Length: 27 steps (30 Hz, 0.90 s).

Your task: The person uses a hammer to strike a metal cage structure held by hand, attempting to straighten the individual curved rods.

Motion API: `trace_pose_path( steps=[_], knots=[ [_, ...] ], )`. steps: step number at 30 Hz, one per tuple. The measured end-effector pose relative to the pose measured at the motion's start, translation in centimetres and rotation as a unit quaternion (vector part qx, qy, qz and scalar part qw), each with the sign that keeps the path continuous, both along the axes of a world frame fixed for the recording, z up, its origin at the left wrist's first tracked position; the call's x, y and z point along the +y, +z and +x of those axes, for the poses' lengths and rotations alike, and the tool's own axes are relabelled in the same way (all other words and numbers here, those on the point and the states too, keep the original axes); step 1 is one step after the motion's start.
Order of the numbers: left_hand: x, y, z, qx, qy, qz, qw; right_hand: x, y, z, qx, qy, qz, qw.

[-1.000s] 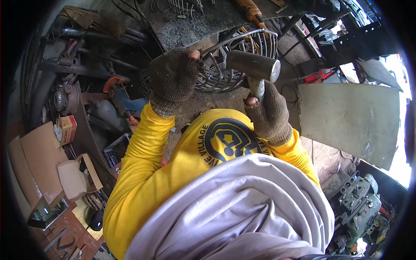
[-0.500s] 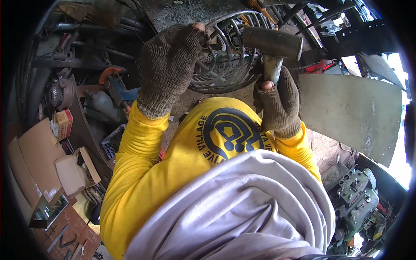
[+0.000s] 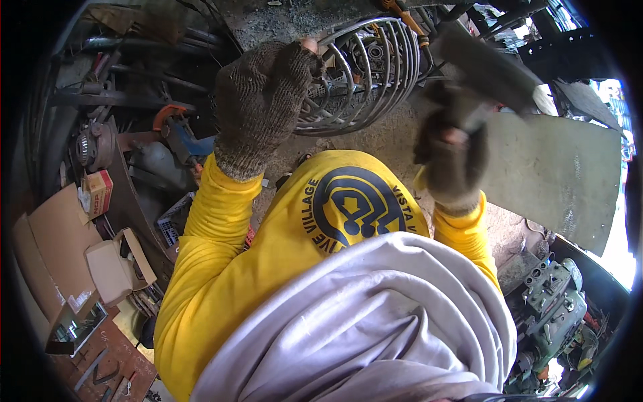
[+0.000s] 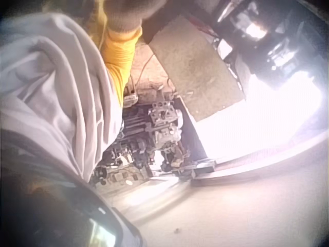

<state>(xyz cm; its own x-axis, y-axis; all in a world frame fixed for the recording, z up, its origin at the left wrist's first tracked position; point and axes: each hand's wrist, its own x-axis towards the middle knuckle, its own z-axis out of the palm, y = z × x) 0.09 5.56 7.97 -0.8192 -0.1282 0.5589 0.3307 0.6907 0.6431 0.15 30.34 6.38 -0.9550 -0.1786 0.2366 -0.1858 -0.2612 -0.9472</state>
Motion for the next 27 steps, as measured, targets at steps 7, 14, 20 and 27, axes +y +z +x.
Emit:
trace_pose_path(
  steps=[7,14,20,27],
  knots=[
    [0.5,-0.4,-0.1,-0.021,0.016,0.030,0.999,0.7,0.7,0.7,0.002,0.053,0.185,0.981],
    [-0.7,-0.7,0.8,0.118,0.026,-0.159,0.980,0.6,-0.2,1.5,0.029,-0.009,0.209,0.978],
    [0.1,-0.3,0.6,0.083,0.012,-0.086,0.993,0.4,-0.2,1.4,0.040,-0.006,0.171,0.984],
    [0.8,0.1,1.0,0.083,-0.009,-0.108,0.991,0.0,0.6,1.2,0.056,0.024,0.342,0.938]
  ],
)
